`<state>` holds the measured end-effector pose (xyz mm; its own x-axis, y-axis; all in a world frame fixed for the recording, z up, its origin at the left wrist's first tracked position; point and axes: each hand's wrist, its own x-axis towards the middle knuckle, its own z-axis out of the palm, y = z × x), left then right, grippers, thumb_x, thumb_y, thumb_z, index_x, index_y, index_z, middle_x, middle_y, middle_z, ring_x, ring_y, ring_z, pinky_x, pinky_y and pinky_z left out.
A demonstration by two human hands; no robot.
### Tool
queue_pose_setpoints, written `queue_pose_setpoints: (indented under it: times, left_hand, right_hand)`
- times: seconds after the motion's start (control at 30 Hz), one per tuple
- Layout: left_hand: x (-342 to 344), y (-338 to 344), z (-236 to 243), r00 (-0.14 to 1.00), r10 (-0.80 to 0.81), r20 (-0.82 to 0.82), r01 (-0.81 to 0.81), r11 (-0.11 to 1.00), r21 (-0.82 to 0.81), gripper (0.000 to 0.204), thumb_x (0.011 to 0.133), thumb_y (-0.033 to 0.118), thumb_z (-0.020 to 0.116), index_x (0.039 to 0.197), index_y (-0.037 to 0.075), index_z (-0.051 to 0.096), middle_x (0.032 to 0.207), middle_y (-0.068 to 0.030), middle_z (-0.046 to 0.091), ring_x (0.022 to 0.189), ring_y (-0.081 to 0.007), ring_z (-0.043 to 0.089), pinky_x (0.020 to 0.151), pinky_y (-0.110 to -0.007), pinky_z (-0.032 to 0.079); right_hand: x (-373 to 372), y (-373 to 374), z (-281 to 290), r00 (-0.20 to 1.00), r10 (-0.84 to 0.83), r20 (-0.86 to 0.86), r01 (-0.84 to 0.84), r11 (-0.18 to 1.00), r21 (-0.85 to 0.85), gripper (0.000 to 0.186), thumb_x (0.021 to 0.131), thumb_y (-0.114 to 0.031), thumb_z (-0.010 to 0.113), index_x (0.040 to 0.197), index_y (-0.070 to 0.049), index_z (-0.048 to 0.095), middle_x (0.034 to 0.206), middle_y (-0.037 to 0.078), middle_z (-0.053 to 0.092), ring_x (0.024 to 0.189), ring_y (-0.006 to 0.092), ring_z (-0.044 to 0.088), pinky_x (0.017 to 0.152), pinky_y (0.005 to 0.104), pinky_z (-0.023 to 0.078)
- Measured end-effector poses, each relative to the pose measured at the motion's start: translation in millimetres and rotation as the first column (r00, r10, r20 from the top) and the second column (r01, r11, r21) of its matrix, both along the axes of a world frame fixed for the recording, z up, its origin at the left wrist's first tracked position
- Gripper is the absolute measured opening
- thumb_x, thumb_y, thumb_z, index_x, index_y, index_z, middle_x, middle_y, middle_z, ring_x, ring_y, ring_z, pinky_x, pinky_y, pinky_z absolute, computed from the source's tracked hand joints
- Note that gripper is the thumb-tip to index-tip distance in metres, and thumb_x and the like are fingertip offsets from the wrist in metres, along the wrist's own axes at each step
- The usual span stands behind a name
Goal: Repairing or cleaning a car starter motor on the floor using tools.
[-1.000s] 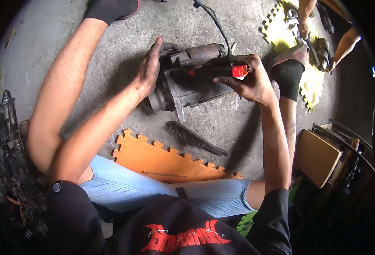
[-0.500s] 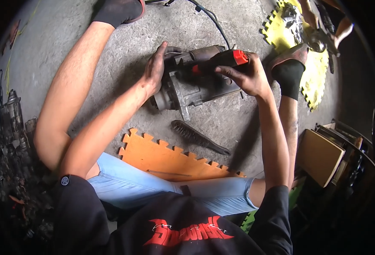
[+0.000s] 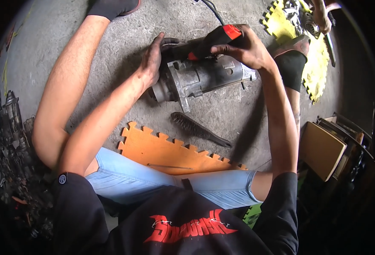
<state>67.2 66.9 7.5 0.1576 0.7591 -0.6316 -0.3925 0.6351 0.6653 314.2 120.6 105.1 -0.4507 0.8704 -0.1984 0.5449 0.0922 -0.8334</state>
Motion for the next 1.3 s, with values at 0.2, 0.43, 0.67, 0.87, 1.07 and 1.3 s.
queue_pose_setpoints:
  times: [0.2,0.43,0.67,0.87,1.07,1.3]
  left_hand:
    - [1,1,-4,0.999,0.042,-0.006,-0.042,0.999,0.003,0.057,0.105,0.051,0.035,0.119,0.005,0.066,0.119,-0.0116,0.068,0.111,-0.0197,0.06,0.103,-0.037,0.044]
    - [0,0,4,0.998,0.012,-0.06,-0.008,0.998,0.057,0.057,0.106,0.05,0.034,0.117,0.005,0.067,0.111,-0.0104,0.071,0.105,-0.0199,0.062,0.1,-0.036,0.045]
    - [1,-1,6,0.996,-0.019,-0.09,0.022,0.999,0.026,0.058,0.105,0.049,0.034,0.126,0.004,0.065,0.122,-0.0104,0.069,0.115,-0.0202,0.06,0.106,-0.037,0.041]
    - [2,-1,6,0.997,0.004,-0.08,-0.003,1.0,0.012,0.058,0.105,0.05,0.035,0.12,0.004,0.066,0.115,-0.0113,0.07,0.11,-0.0212,0.06,0.102,-0.038,0.043]
    - [4,1,3,0.996,-0.005,-0.084,0.006,1.0,0.011,0.058,0.104,0.051,0.036,0.121,0.004,0.066,0.117,-0.0118,0.069,0.111,-0.0219,0.06,0.104,-0.039,0.042]
    - [-1,0,0,0.999,0.004,-0.043,-0.004,1.0,-0.005,0.058,0.104,0.052,0.037,0.122,0.004,0.065,0.116,-0.0127,0.069,0.111,-0.0212,0.06,0.105,-0.038,0.042]
  right_hand:
    - [-11,10,7,0.992,0.102,0.079,-0.105,0.994,0.04,0.046,0.077,-0.034,0.089,0.101,0.001,0.071,0.091,0.008,0.073,0.086,0.0137,0.067,0.081,0.0307,0.053]
    - [-12,19,6,0.993,0.085,-0.078,-0.096,0.983,-0.154,0.046,0.085,-0.022,0.083,0.118,0.0,0.061,0.096,0.008,0.07,0.086,0.016,0.062,0.08,0.0317,0.052]
    - [-15,22,9,0.985,0.168,-0.038,-0.172,0.972,-0.161,0.033,0.082,-0.023,0.085,0.101,-0.001,0.068,0.086,0.002,0.07,0.078,0.0111,0.061,0.071,0.0293,0.051]
    - [-11,20,5,0.979,0.2,-0.029,-0.202,0.972,-0.122,0.033,0.081,-0.022,0.086,0.099,0.0,0.068,0.081,0.0,0.067,0.075,0.0097,0.059,0.067,0.029,0.049]
    - [-9,23,-4,0.992,0.031,-0.124,-0.052,0.983,-0.174,0.046,0.079,-0.024,0.089,0.108,0.001,0.064,0.09,0.004,0.068,0.083,0.0134,0.061,0.075,0.0303,0.052]
    - [-15,22,1,0.977,0.21,-0.028,-0.212,0.968,-0.136,0.04,0.082,-0.022,0.086,0.111,-0.004,0.065,0.091,0.002,0.069,0.084,0.0121,0.061,0.078,0.0307,0.053]
